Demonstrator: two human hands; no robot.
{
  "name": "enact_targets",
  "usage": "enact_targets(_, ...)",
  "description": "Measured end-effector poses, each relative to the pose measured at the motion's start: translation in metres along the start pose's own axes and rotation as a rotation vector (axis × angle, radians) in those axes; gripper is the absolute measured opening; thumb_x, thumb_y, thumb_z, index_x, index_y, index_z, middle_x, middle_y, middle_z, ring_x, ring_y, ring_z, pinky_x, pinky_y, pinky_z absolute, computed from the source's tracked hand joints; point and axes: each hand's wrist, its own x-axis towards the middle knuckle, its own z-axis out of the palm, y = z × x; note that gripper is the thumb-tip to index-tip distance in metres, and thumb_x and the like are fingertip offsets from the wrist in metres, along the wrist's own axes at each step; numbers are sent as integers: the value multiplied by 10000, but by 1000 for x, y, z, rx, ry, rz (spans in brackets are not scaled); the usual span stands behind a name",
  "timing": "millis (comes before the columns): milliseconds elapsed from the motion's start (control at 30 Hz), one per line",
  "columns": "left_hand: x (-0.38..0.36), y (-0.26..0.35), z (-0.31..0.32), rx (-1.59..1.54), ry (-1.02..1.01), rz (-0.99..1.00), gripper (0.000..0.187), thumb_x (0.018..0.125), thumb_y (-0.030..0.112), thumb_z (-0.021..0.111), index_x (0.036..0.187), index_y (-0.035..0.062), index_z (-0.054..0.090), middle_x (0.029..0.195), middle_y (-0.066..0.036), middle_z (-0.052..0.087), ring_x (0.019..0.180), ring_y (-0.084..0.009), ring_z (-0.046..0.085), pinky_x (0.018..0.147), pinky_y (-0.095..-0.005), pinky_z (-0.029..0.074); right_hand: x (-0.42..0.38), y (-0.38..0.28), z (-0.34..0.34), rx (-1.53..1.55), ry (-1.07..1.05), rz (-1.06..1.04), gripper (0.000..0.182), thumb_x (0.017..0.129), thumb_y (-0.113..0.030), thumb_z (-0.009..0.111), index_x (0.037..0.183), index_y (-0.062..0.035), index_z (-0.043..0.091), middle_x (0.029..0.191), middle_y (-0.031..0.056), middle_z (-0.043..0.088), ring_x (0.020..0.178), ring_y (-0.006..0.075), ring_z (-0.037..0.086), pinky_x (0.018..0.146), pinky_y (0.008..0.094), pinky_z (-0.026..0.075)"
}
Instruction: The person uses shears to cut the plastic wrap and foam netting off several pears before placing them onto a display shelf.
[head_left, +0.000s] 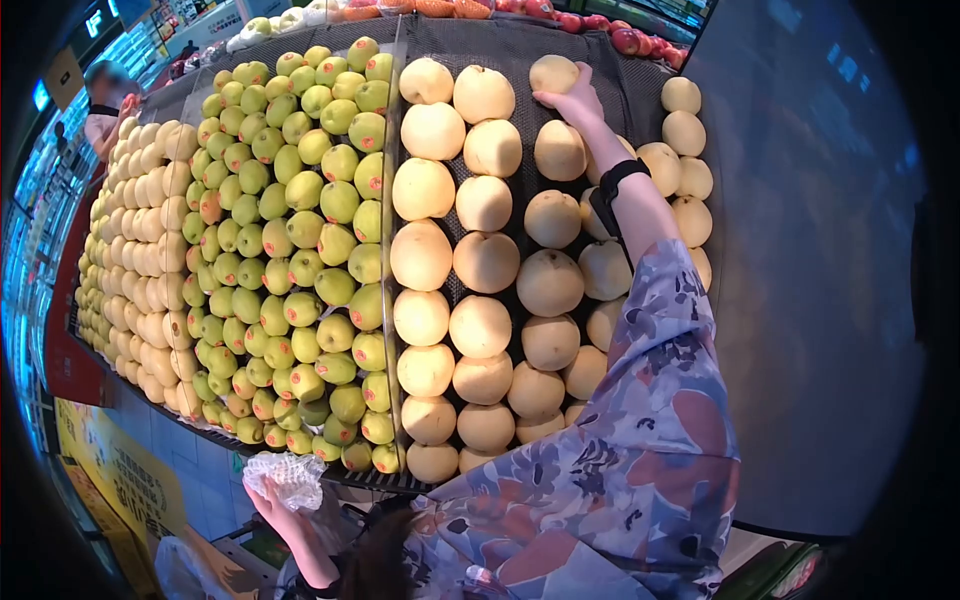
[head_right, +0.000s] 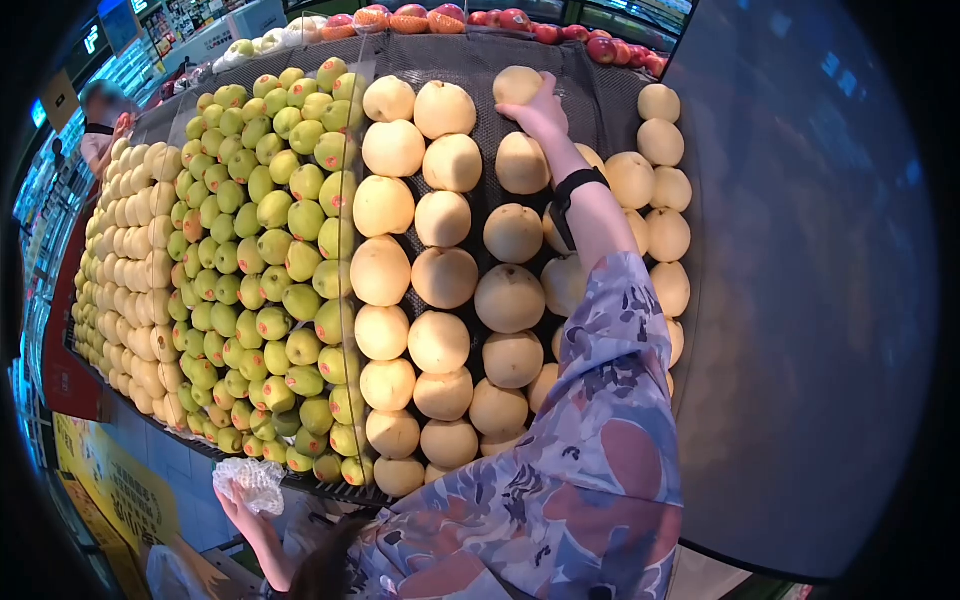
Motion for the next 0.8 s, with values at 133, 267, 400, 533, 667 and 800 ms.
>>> enact_targets(133,3,-2,-5,7,-50,-4,467,872,150,448,1289,64,257,1206,-100,402,1042,-200,456,836,-319,403,-20,-11,-3,-255,-47,-70,885,591,-412,705,1254,-127,193,1082,208,499,998,338,511,839,398,416)
enact_targets(267,2,2,-11,-38,-46,-13,472,869,151,450,1290,66,253,1206,-103,402,1037,-208,461,825,-325,412,-29,-9,-4,-313,-45,-49,884,591,-418,709,1250,-128,196,1096,211,492,989,343,515,827,397,426)
enact_targets(400,2,0,-18,-63,-9,-2,475,862,144,459,1285,65,256,1201,-108,402,1026,-221,469,822,-334,417,-33,-12,-8,-230,17,20,880,582,-429,714,1235,-119,212,1100,215,493,979,348,524,827,400,425)
enact_targets(533,5,-2,-32,-65,-11,6,478,861,143,462,1282,52,256,1200,-107,402,1033,-209,461,836,-329,405,-33,-10,-16,14,44,98,884,562,-446,719,1224,-128,227,1060,179,537,982,330,530,835,395,416)
enact_targets(667,9,-6,-35,-66,-28,28,471,865,144,459,1282,45,262,1206,-107,403,1039,-200,456,848,-317,393,-42,-6,-31,-213,94,43,850,552,-493,695,1210,-146,282,1069,162,542,977,316,537,827,384,416)
enact_targets(800,8,-8,-37,-84,-19,-2,484,861,144,466,1287,45,259,1223,-107,394,1055,-203,449,858,-323,387,-45,-7,-49,-305,115,-75,837,548,-528,669,1204,-152,310,1049,154,556,968,307,543,825,387,409)
